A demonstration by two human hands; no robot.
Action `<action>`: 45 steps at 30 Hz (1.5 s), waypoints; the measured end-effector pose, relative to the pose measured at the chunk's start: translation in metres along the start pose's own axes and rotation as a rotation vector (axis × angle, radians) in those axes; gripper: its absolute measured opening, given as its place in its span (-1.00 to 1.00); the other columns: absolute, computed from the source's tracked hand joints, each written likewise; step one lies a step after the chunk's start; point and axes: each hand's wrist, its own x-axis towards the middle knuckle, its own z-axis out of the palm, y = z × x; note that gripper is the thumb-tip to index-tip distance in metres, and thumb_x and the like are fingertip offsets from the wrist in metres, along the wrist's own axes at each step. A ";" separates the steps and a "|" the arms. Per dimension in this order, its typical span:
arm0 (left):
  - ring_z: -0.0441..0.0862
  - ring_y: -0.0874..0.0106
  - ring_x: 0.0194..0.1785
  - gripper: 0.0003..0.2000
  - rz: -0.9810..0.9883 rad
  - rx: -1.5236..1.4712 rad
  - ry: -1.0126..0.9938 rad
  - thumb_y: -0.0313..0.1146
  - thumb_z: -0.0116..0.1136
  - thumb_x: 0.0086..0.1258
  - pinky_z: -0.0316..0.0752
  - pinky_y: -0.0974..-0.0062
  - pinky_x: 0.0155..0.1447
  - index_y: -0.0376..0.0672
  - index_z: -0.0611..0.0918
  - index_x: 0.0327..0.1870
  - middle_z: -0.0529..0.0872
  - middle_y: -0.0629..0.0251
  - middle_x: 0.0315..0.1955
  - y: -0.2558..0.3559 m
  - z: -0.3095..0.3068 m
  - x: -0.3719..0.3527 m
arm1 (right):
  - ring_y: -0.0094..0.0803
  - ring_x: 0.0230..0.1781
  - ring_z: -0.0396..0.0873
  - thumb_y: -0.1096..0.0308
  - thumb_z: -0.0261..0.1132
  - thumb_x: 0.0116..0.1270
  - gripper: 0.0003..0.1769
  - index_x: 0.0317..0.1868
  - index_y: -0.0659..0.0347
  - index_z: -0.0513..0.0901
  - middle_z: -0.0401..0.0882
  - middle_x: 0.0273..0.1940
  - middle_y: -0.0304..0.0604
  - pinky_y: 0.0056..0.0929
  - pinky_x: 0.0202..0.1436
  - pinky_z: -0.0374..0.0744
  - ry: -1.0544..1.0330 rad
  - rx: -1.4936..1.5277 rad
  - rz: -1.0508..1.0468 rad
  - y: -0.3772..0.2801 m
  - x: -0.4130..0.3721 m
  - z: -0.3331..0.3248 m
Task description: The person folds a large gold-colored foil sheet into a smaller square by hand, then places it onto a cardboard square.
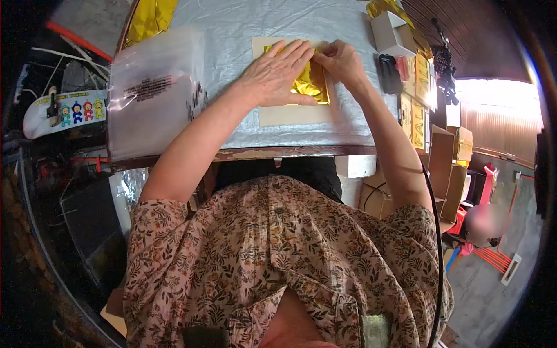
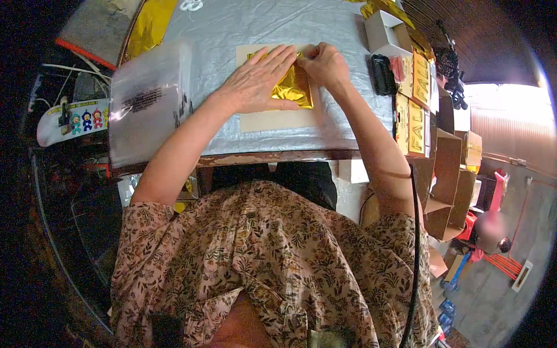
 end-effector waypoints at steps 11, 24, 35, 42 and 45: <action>-0.03 0.20 0.73 0.13 0.014 -0.024 0.008 0.55 0.02 0.33 -0.17 0.16 0.78 -0.27 0.13 0.66 0.09 0.04 0.67 0.000 0.000 0.001 | 0.12 -0.18 0.79 0.06 0.39 0.28 -0.61 -0.19 0.27 0.82 0.78 -0.24 0.21 -0.11 -0.01 0.72 0.119 0.068 -0.030 0.019 0.015 -0.005; 0.00 0.22 0.72 0.14 0.025 0.006 0.071 0.58 -0.02 0.33 -0.13 0.18 0.77 -0.28 0.14 0.65 0.13 0.06 0.66 -0.004 0.009 0.001 | -0.36 -0.38 0.72 0.27 0.33 0.43 -0.64 -0.11 0.51 0.76 0.75 -0.36 -0.05 -0.41 -0.21 0.68 -0.274 0.553 0.168 -0.006 -0.053 -0.049; -0.04 0.21 0.73 0.17 -0.009 -0.007 0.002 0.61 -0.06 0.31 -0.17 0.17 0.79 -0.26 0.07 0.68 0.05 0.08 0.68 -0.002 0.002 0.002 | -0.50 -0.52 0.64 0.30 0.58 0.28 -0.72 -0.15 0.36 0.81 0.77 -0.36 -0.17 -0.50 -0.44 0.57 -0.452 0.831 0.341 0.008 -0.052 -0.031; 0.11 -0.02 0.68 -0.05 -0.164 -0.339 0.418 0.39 -0.04 0.52 0.06 0.14 0.71 -0.32 0.22 0.61 0.19 -0.17 0.61 -0.024 -0.013 0.001 | -0.44 -0.41 0.73 0.35 0.54 0.34 -0.81 -0.22 0.34 0.82 0.81 -0.30 -0.11 -0.46 -0.32 0.67 -0.511 1.022 0.316 0.038 -0.049 -0.028; 0.73 0.16 0.16 -0.37 -0.611 -0.700 0.512 0.10 0.11 0.61 0.62 0.22 0.20 -0.33 0.53 0.38 0.75 0.01 0.14 -0.025 -0.024 -0.016 | -0.50 -0.47 0.66 0.36 0.53 0.34 -0.85 -0.28 0.28 0.80 0.78 -0.36 -0.16 -0.50 -0.40 0.57 -0.435 1.094 0.292 0.051 -0.050 -0.026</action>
